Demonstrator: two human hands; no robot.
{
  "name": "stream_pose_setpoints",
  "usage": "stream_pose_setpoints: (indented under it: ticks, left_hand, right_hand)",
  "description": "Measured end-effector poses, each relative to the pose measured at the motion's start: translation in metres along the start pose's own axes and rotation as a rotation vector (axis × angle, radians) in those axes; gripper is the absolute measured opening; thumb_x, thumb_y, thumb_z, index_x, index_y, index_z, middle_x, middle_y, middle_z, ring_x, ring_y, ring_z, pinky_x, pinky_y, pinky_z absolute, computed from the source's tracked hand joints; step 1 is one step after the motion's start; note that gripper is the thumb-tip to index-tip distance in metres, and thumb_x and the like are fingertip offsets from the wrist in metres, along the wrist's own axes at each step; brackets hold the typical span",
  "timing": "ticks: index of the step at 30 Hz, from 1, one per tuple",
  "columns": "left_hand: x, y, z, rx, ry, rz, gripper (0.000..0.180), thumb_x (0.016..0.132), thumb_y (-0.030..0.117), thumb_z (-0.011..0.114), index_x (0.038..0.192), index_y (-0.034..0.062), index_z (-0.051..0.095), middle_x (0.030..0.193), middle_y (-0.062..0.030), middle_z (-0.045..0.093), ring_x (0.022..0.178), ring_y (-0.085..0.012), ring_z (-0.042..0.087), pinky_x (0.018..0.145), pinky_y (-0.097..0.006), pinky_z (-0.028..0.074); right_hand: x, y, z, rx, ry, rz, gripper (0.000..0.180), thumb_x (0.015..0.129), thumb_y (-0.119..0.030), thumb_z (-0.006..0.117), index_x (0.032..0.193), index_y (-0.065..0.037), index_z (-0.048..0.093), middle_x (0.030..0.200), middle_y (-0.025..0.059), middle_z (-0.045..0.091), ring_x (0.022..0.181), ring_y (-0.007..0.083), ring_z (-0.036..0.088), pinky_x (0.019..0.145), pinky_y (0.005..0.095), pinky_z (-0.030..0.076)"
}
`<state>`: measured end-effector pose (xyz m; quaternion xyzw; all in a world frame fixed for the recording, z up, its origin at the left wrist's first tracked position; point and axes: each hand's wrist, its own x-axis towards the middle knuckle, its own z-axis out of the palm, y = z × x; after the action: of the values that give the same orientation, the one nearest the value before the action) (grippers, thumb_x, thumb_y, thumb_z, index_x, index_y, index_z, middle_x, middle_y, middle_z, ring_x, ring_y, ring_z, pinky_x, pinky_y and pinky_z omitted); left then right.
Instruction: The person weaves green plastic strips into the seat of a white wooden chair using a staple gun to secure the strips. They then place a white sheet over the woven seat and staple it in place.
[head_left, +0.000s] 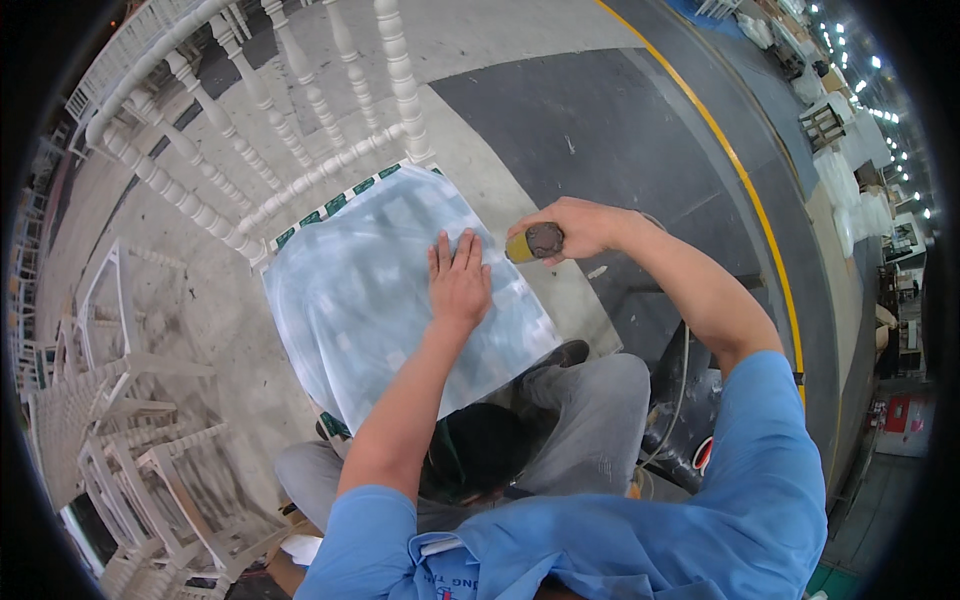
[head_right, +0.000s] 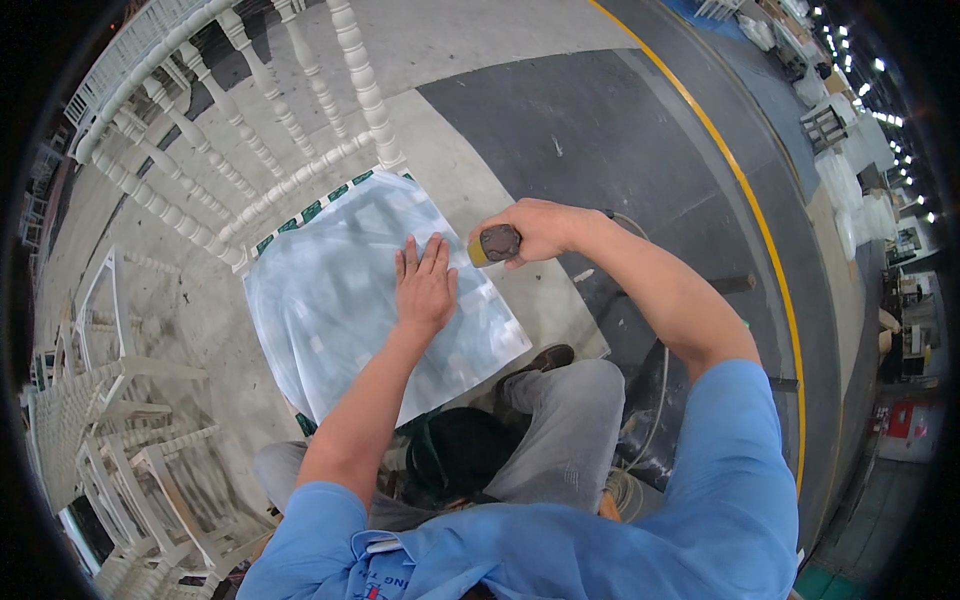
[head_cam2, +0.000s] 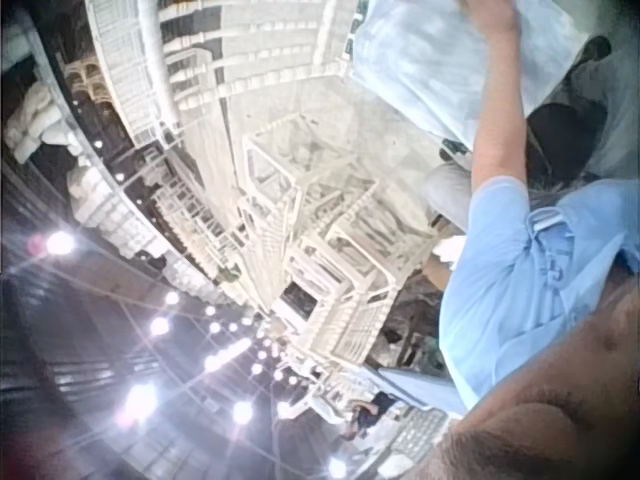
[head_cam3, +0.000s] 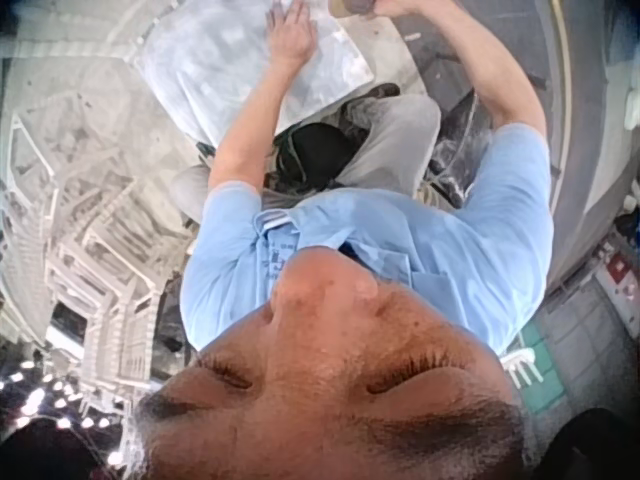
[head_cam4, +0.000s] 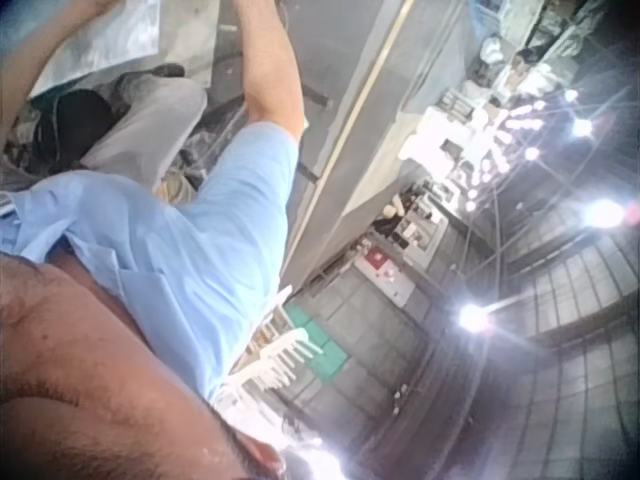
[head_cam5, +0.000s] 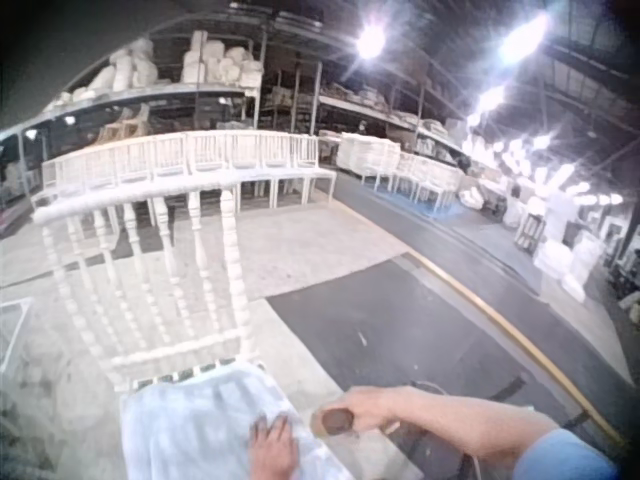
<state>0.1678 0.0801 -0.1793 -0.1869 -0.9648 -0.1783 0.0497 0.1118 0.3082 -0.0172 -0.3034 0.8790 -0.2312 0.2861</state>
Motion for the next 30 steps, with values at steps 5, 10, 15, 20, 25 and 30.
stream_pose_setpoints:
  ticks: [5, 10, 15, 20, 25, 30]
  left_hand:
    - [0.003, -0.001, 0.007, -0.025, -0.014, -0.001, 0.058, 0.104, 0.035, 0.048, 0.157, 0.0091, 0.042, 0.167, -0.0042, 0.034, 0.156, -0.0402, 0.022, 0.128, -0.055, 0.015]
    - [0.009, -0.003, 0.003, -0.061, -0.044, -0.017, 0.056, 0.104, 0.034, 0.048, 0.155, 0.0094, 0.045, 0.166, -0.0042, 0.036, 0.154, -0.0418, 0.024, 0.127, -0.055, 0.015]
    - [0.042, -0.032, -0.008, 0.005, -0.013, -0.058, 0.056, 0.106, 0.035, 0.046, 0.156, 0.0106, 0.044, 0.166, -0.002, 0.035, 0.156, -0.0389, 0.021, 0.128, -0.054, 0.012]
    - [0.052, -0.047, -0.003, 0.054, -0.072, -0.064, 0.057, 0.107, 0.036, 0.043, 0.159, 0.0138, 0.04, 0.169, 0.0016, 0.029, 0.157, -0.0366, 0.019, 0.129, -0.052, 0.011]
    - [0.056, -0.041, 0.003, -0.005, -0.025, -0.031, 0.055, 0.106, 0.033, 0.044, 0.157, 0.0125, 0.041, 0.167, -0.0021, 0.033, 0.155, -0.0389, 0.022, 0.129, -0.053, 0.013]
    - [0.088, -0.069, 0.0, -0.054, 0.128, -0.081, 0.049, 0.1, 0.025, 0.056, 0.146, 0.0097, 0.054, 0.156, -0.0099, 0.048, 0.148, -0.0429, 0.035, 0.125, -0.057, 0.021]
  right_hand:
    - [0.026, 0.008, 0.001, -0.024, -0.039, 0.07, 0.064, 0.076, -0.01, 0.085, 0.136, -0.018, 0.063, 0.116, 0.0132, 0.074, 0.111, 0.0357, 0.069, 0.092, 0.0431, 0.054]
    - [0.031, 0.019, 0.003, 0.063, -0.055, 0.062, 0.062, 0.077, -0.008, 0.084, 0.135, -0.016, 0.064, 0.119, 0.0126, 0.074, 0.114, 0.0346, 0.068, 0.095, 0.0423, 0.054]
    - [0.04, 0.018, -0.017, 0.078, 0.032, 0.036, 0.068, 0.077, -0.006, 0.084, 0.14, -0.017, 0.061, 0.122, 0.0124, 0.074, 0.111, 0.0312, 0.07, 0.096, 0.0407, 0.054]
    - [0.068, 0.013, -0.029, 0.101, 0.06, 0.064, 0.058, 0.077, -0.007, 0.084, 0.132, -0.014, 0.066, 0.119, 0.0113, 0.074, 0.112, 0.0323, 0.069, 0.096, 0.0406, 0.054]
    - [0.084, 0.024, -0.026, 0.07, 0.004, 0.159, 0.055, 0.077, -0.011, 0.085, 0.129, -0.013, 0.066, 0.118, 0.0109, 0.075, 0.112, 0.0316, 0.069, 0.095, 0.0403, 0.054]
    - [0.072, 0.025, -0.031, 0.105, 0.051, 0.144, 0.067, 0.079, -0.005, 0.082, 0.141, -0.018, 0.061, 0.124, 0.0099, 0.073, 0.114, 0.0276, 0.069, 0.099, 0.039, 0.053]
